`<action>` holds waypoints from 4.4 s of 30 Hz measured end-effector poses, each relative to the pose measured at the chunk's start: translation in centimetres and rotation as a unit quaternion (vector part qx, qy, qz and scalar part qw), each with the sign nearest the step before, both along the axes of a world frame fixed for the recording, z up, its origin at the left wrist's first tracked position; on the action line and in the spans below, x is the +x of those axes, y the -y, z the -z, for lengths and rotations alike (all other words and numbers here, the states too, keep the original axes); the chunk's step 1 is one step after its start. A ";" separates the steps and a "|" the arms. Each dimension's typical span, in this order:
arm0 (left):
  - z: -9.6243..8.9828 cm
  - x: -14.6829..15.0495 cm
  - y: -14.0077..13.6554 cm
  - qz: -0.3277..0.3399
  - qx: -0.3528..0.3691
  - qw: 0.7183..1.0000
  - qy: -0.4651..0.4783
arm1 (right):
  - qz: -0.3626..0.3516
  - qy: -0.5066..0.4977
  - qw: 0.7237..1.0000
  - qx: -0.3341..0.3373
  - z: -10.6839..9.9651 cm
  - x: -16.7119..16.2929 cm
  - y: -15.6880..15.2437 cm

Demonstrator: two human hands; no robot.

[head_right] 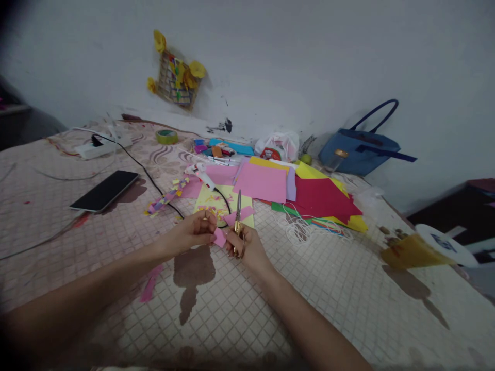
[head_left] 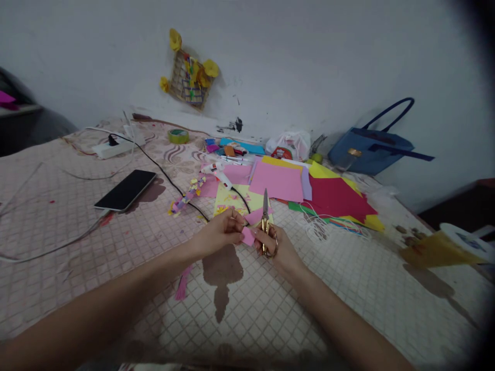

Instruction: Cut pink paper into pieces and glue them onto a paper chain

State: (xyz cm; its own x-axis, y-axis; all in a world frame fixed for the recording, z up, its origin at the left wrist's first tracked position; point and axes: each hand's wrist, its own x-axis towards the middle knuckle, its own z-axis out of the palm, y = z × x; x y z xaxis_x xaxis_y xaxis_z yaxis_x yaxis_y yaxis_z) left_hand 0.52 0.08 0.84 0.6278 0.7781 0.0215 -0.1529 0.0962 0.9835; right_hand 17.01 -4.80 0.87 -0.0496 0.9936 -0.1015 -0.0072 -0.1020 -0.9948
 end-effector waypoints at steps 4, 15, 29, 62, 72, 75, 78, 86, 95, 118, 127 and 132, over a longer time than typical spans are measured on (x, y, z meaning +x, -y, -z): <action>-0.3 -0.1 0.0 0.010 0.105 0.992 -0.062 | 0.008 -0.033 0.999 -0.034 0.1 0.1 -0.1; -0.2 0.0 0.4 -0.045 0.223 0.968 -0.110 | -0.010 -0.064 0.997 -0.046 -0.1 0.1 -0.1; -0.4 0.1 0.3 -0.005 0.075 0.996 -0.051 | -0.031 -0.035 0.999 -0.015 -0.3 0.4 -0.1; -0.5 0.4 1.0 -0.039 -0.118 0.992 0.014 | 0.054 0.510 0.848 0.131 0.5 4.3 -2.4; -0.6 0.4 1.1 -0.056 -0.067 0.996 -0.001 | 0.025 0.659 0.746 0.090 0.4 6.7 -3.0; -0.7 0.4 1.2 -0.055 -0.059 0.997 0.006 | 0.042 0.586 0.795 0.147 -0.2 6.6 -2.8; -0.7 0.5 1.2 -0.054 -0.054 0.997 0.005 | 0.009 0.424 0.882 0.205 -1.1 5.1 -2.0; -0.3 0.5 1.1 -0.047 -0.007 0.999 0.017 | -0.076 0.157 0.974 0.148 -2.1 1.2 0.4; -0.5 0.5 1.2 -0.053 0.008 0.999 0.007 | -0.070 0.134 0.979 0.138 -1.8 1.4 0.3; -0.4 0.6 2.0 -0.092 0.176 0.975 -0.099 | -0.034 0.326 0.913 0.244 -1.8 0.5 0.7; -0.7 0.6 1.8 -0.064 0.088 0.992 -0.059 | -0.046 0.197 0.962 0.182 -1.7 1.0 0.6; -0.9 0.5 1.7 -0.037 0.003 0.999 -0.035 | -0.057 0.117 0.981 0.141 -1.4 1.1 0.3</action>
State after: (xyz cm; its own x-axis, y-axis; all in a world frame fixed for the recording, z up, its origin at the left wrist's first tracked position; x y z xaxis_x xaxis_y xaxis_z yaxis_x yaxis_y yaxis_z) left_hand 1.04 -1.64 1.75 0.5685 0.8225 -0.0161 -0.0907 0.0821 0.9925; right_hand 18.09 -5.08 2.31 -0.1710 0.9730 0.1547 0.2201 0.1908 -0.9566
